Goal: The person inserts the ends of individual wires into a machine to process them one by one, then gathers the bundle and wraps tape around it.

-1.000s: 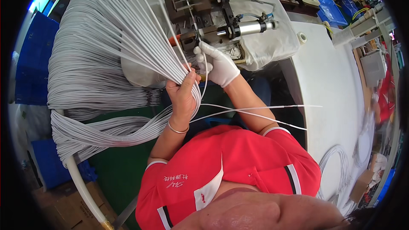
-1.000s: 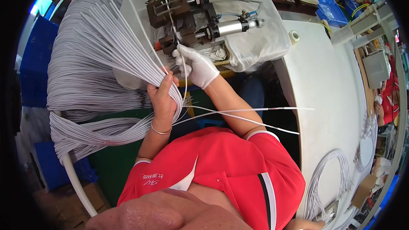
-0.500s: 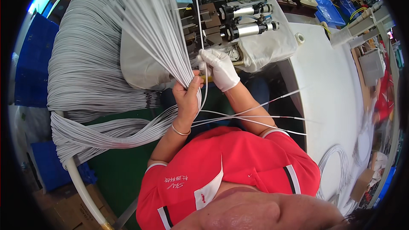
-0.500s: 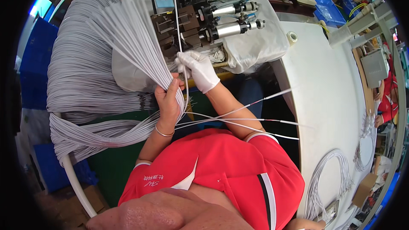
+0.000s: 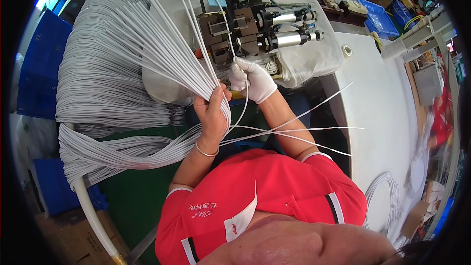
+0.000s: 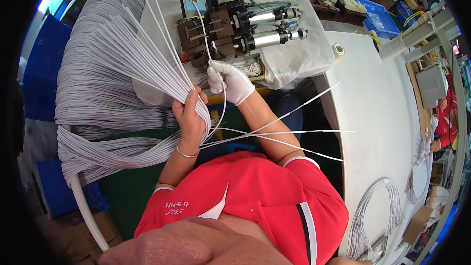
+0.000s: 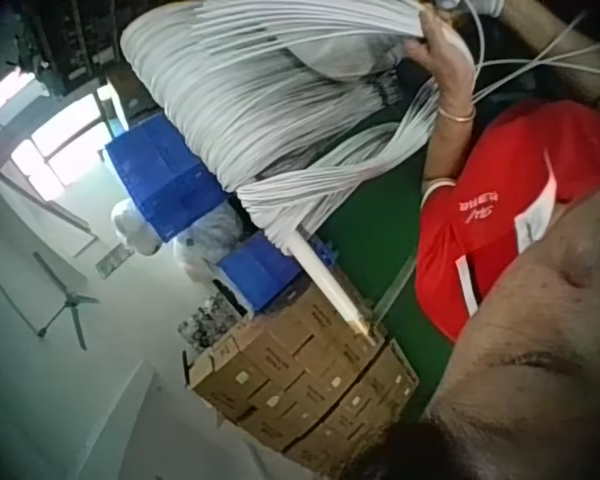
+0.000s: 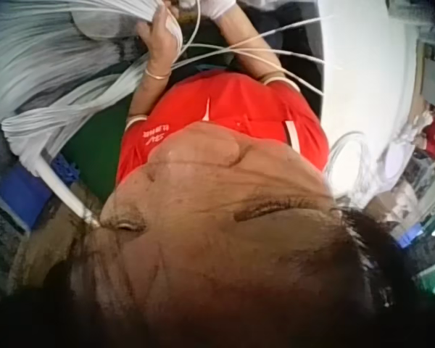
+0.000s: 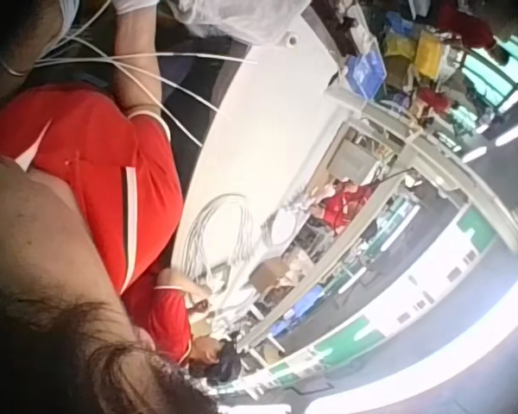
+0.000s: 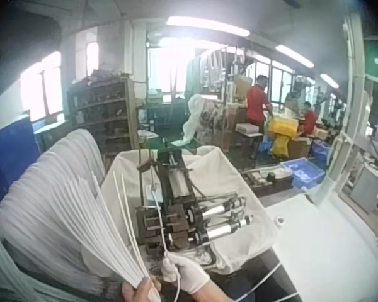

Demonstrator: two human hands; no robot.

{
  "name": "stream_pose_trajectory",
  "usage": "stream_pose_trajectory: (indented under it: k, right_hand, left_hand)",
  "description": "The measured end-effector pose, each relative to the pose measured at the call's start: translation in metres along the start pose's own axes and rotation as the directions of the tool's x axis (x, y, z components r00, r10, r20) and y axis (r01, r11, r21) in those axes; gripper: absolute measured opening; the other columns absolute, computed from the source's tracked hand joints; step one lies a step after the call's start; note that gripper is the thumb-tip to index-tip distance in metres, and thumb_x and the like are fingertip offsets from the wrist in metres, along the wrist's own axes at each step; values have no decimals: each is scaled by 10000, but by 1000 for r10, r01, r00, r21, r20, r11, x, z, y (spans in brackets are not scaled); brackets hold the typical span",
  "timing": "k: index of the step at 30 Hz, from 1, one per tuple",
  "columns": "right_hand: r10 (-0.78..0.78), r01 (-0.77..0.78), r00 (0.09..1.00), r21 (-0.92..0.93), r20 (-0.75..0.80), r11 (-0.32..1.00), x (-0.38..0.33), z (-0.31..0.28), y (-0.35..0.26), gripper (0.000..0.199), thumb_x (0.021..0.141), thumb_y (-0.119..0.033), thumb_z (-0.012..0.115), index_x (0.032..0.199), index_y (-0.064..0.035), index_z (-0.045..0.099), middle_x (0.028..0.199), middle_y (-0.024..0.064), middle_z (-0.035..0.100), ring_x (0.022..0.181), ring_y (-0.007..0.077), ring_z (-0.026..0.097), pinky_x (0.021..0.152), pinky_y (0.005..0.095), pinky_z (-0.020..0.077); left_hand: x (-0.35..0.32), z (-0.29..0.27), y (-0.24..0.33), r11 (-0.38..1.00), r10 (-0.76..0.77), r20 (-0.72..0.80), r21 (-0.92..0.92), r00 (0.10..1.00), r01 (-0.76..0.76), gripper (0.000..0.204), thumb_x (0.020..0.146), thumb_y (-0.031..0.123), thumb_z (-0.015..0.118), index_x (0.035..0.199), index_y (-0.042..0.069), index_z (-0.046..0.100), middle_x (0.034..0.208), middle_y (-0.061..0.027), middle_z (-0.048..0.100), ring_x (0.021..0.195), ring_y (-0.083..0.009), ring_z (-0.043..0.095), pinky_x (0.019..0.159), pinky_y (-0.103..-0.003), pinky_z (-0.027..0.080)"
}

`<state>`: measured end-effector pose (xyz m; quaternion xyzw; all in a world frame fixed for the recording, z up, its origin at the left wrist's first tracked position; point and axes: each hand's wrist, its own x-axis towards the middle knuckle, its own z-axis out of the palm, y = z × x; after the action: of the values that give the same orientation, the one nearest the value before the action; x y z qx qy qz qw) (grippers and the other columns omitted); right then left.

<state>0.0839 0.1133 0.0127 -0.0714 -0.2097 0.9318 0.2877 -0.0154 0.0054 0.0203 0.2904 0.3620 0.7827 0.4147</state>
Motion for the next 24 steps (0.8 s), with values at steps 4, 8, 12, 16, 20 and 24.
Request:
stream_pose_trajectory:
  k: [4,8,12,16,20,24]
  right_hand:
    - [3,-3,1000,-7,19,1000,0,-2,-1,267,929,-266,446,748,-83,514,543,-36,393,467,97,357,464,231,291]
    - [12,-13,998,10,66,1000,2,-7,-2,282,931,-277,444,741,-82,514,543,-36,396,469,100,357,460,238,289]
    - [25,-27,998,38,54,999,3,-9,-3,300,932,-270,440,713,-80,516,527,-33,387,461,104,352,457,243,285]
    - [70,-90,985,122,157,988,5,-16,-7,296,932,-241,418,731,-60,538,515,-22,379,483,125,359,493,267,310]
    - [92,-113,981,119,173,986,7,-16,-8,289,927,-247,426,739,-59,541,509,-22,373,474,127,352,490,271,307]
    - [71,-81,992,91,103,993,3,-8,-6,317,925,-275,443,702,-73,540,522,-26,437,442,96,360,434,231,284]
  left_hand:
    - [1,-1,0,1000,5,4,-13,1000,-5,146,865,50,542,1003,6,555,842,-69,591,675,-143,543,601,-261,438]
    - [3,-1,-1,1000,6,2,-4,1000,-6,146,865,48,540,1005,7,551,838,-68,585,676,-145,541,600,-262,439]
    - [2,-1,-1,1000,13,-11,4,1000,-13,143,863,44,538,1000,6,547,838,-69,581,677,-147,538,600,-263,438]
    - [3,-1,-2,1000,20,-7,12,1000,-20,132,862,42,535,987,6,550,837,-69,579,677,-150,536,599,-264,435]
    - [4,0,-1,1000,28,2,1,1000,-28,125,858,36,538,978,6,554,840,-68,577,677,-151,537,601,-264,434]
    - [4,-1,-3,999,31,-16,9,999,-30,113,849,24,548,960,3,556,825,-76,575,674,-151,538,602,-266,437]
